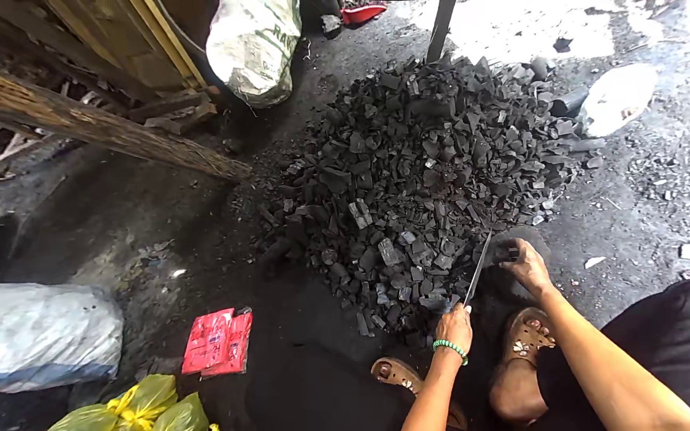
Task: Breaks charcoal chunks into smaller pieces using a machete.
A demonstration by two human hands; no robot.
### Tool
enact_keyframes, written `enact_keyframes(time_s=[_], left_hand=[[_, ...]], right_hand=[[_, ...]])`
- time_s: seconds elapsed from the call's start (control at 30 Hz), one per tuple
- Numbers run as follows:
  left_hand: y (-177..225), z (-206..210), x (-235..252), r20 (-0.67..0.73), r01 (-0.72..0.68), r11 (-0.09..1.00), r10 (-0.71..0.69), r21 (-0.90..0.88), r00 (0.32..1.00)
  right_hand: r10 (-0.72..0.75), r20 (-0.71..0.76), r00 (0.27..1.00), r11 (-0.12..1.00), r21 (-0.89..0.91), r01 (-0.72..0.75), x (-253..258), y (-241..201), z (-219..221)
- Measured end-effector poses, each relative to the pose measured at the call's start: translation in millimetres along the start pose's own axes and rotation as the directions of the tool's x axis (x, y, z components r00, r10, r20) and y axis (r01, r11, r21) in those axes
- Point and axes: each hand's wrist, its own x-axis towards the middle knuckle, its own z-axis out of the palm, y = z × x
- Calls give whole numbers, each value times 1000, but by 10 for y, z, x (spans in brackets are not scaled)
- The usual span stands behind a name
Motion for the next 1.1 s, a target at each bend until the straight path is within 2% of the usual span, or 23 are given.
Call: enact_keyframes(time_s=[0.07,0.1,0.13,0.17,0.2,0.23,0.27,0.3,0.33,0.37,0.4,0.43,0.47,0.5,0.53,0.63,0.73,0.8,0.87,0.93,0.97,1.03,1.1], left_hand=[[221,-166,-143,-90,-81,997,80,-8,993],[330,-244,-233,-200,-172,985,165,-20,966],[406,-283,-299,-366,-313,949,279,-36,888],[458,-296,-317,-552,-493,870,396,-30,734],[525,-319,-303,-691,-646,763,470,5,550],[605,-338,-264,-778,-749,662,492,42,391],[665,-333,-218,-820,-805,590,488,60,298],[668,-274,-158,-831,-817,573,481,57,280],[599,-159,-84,-806,-780,625,480,38,346],[483,-19,-24,-719,-663,749,462,2,520],[377,87,8,-513,-438,899,369,-16,775],[318,148,59,-217,-176,984,179,36,960],[265,220,134,0,-18,993,18,115,1000],[244,275,167,99,43,984,-61,173,993],[250,291,172,126,58,980,-84,192,989],[228,204,123,98,41,985,-58,165,994],[113,168,84,-107,0,998,-6,-60,994],[-32,200,102,-316,-58,957,-36,-283,948],[-182,154,173,-471,-104,901,-119,-422,874],[-314,56,215,-550,-100,862,-224,-497,804],[-373,3,222,-559,-77,848,-274,-524,782],[-502,-67,233,-528,8,823,-372,-568,764],[-609,-107,238,-499,79,800,-444,-594,744]], right_hand=[[32,-46,998,998,62,-30,-16,23,-9],[53,-62,997,993,105,-46,-28,47,0],[69,-63,996,989,135,-60,-32,85,11],[80,-56,995,987,142,-72,-38,121,15],[88,-48,995,988,133,-81,-44,135,8],[94,-40,995,989,115,-89,-49,126,-12],[97,-37,995,991,98,-93,-55,108,-30],[99,-39,994,992,88,-96,-64,97,-34],[99,-45,994,991,91,-95,-71,91,-31],[99,-51,994,991,93,-94,-70,87,-26],[104,-56,993,991,91,-98,-68,86,-20],[111,-63,992,991,85,-106,-72,89,-9],[119,-68,991,990,78,-114,-78,95,-2],[129,-68,989,989,82,-123,-81,100,-7],[138,-69,988,987,95,-132,-75,110,-21],[206,-51,977,961,200,-192,-60,155,-6],[220,34,975,913,346,-218,7,120,55],[106,170,980,835,520,-181,29,-49,108],[19,190,982,749,648,-140,105,-240,192],[91,36,995,823,560,-95,226,-370,296],[116,2,993,903,417,-106,314,-388,353],[99,98,990,993,61,-105,468,-390,562],[119,226,967,990,-95,-100,474,-563,812]])
